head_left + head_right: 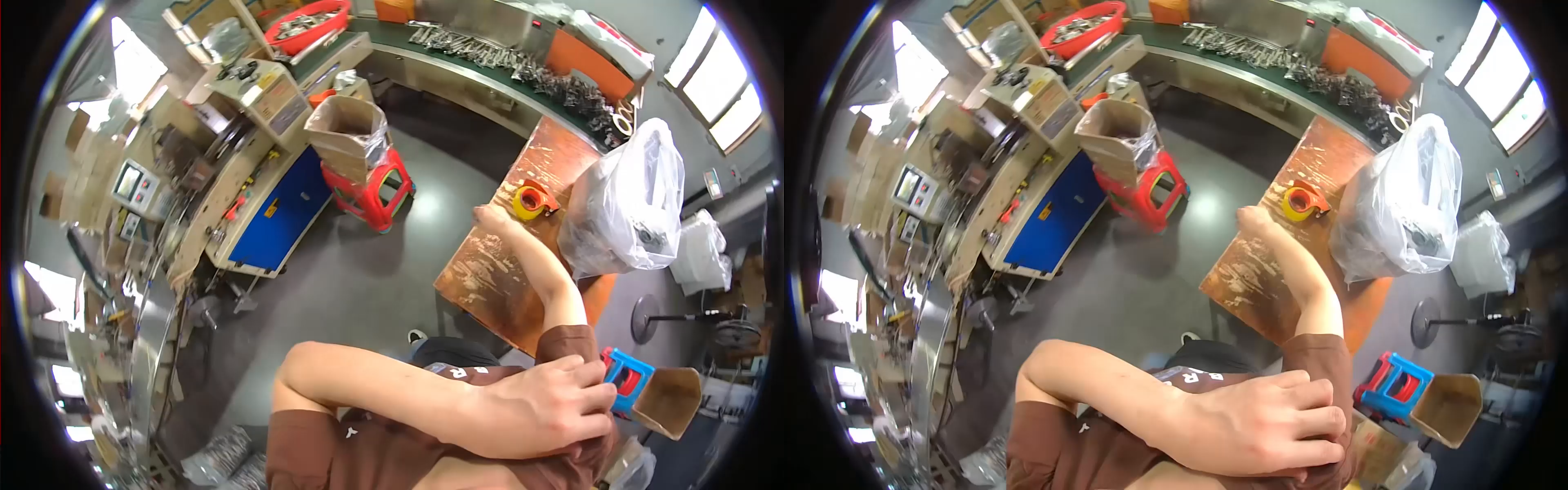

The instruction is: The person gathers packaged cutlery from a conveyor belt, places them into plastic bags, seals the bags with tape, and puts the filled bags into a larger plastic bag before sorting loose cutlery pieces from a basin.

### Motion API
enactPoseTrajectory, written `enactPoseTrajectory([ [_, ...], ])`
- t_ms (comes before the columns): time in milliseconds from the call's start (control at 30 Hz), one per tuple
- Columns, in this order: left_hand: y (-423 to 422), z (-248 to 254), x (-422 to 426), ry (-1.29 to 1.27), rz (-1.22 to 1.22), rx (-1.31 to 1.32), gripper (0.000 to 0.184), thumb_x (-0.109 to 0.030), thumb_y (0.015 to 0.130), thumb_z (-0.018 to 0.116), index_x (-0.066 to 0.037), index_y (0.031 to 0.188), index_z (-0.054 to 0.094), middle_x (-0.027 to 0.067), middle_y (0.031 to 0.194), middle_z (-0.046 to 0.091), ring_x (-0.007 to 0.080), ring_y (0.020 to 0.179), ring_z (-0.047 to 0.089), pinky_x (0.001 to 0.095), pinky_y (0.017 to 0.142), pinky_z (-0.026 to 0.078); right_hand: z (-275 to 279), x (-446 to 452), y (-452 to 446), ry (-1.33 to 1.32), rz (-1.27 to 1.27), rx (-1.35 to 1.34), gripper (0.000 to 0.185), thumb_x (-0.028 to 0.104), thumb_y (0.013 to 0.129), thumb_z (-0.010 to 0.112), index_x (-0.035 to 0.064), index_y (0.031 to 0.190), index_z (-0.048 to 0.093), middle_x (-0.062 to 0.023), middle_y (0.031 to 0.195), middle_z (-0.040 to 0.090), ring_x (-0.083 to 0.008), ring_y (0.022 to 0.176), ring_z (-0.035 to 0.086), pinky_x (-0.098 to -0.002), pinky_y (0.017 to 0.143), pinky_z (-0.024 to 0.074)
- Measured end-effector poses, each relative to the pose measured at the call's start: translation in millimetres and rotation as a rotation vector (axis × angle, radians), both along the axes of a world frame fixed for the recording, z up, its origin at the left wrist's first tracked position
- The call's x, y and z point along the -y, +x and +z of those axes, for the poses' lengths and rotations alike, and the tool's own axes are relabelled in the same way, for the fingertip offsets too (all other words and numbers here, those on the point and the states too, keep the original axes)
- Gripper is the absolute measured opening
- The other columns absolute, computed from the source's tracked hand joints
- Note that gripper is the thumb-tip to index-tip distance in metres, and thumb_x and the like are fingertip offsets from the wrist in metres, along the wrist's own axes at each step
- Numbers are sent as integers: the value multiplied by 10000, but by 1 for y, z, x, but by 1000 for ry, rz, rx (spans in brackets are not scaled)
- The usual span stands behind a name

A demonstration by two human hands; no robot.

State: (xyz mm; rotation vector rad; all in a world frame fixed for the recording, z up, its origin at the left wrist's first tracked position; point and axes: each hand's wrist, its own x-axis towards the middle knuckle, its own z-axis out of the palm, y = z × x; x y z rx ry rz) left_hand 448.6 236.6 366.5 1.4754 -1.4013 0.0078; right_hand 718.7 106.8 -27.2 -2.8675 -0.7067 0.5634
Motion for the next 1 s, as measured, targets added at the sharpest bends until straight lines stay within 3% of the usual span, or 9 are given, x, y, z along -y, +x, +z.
enactPoseTrajectory([
  [133, 88, -11, -24, 35, -215, 54, 150, -178, 742, 622, -61, 833, 605, 72, 890, 563, 216, 932, 524, 317, 791, 416, 3, -40, 69, 135, -106, -33, 255, 295, 821, 576, 117, 968, 684, -160, 928, 676, -311, 912, 647, -419, 779, 521],
  [300, 215, -14, -87, -231, -769, -511, 230, -240, 743, 675, -75, 890, 610, 86, 873, 584, 231, 865, 557, 366, 744, 444, -12, -53, 197, 439, -333, 6, 305, 306, 831, 569, 84, 1012, 675, -170, 973, 669, -328, 940, 637, -408, 802, 510],
  [367, 300, -29, -115, 61, -853, -617, 222, -143, 767, 664, -38, 956, 616, 98, 958, 584, 234, 1004, 541, 353, 857, 435, -14, -44, 244, 796, -686, -117, 283, 236, 816, 628, 26, 1003, 666, -118, 862, 694, -231, 757, 666, -341, 730, 518],
  [400, 356, -31, -129, 230, -698, -638, 283, -115, 781, 659, -41, 1045, 588, 100, 1011, 568, 239, 1028, 533, 354, 884, 432, 2, -34, 271, 827, -750, -154, 240, 198, 872, 623, -14, 982, 643, -48, 790, 660, -115, 668, 617, -262, 634, 510],
  [533, 525, -161, -181, 504, -1, -770, 346, -136, 884, 581, -33, 1208, 522, 104, 1161, 561, 173, 1079, 539, 313, 930, 428, 35, 38, 365, 1128, -1142, -173, 208, 209, 877, 597, 35, 981, 643, -74, 829, 675, -137, 668, 643, -267, 582, 520],
  [700, 663, -318, -183, 723, 79, -1396, 349, -277, 912, 589, -109, 1211, 529, 11, 1101, 602, 80, 935, 555, 239, 751, 441, -9, 175, 549, 1168, -1417, 114, 272, 236, 862, 629, -7, 985, 640, -63, 802, 662, -103, 658, 616, -249, 549, 505],
  [833, 793, -388, -118, 607, 253, -1498, 354, -289, 913, 592, -82, 1195, 541, 32, 1068, 614, 100, 937, 567, 267, 760, 445, -67, 308, 748, 616, -1522, 575, 601, 505, 807, 624, -63, 1002, 642, -218, 914, 670, -343, 876, 649, -389, 804, 492],
  [900, 872, -412, -76, 587, 443, -1516, 350, -264, 918, 587, -64, 1200, 537, 52, 1075, 616, 108, 923, 570, 258, 760, 446, -104, 362, 839, 429, -1584, 542, 699, 601, 809, 555, -70, 978, 653, -282, 1036, 629, -411, 1060, 573, -432, 897, 441],
  [1000, 967, -434, -1, 600, 579, -1347, 339, -230, 924, 578, -48, 1206, 530, 64, 1087, 616, 109, 919, 570, 244, 760, 447, -144, 408, 902, 314, -1692, 46, 808, 674, 808, 481, -45, 1160, 588, -261, 1217, 552, -409, 1171, 504, -448, 972, 393],
])
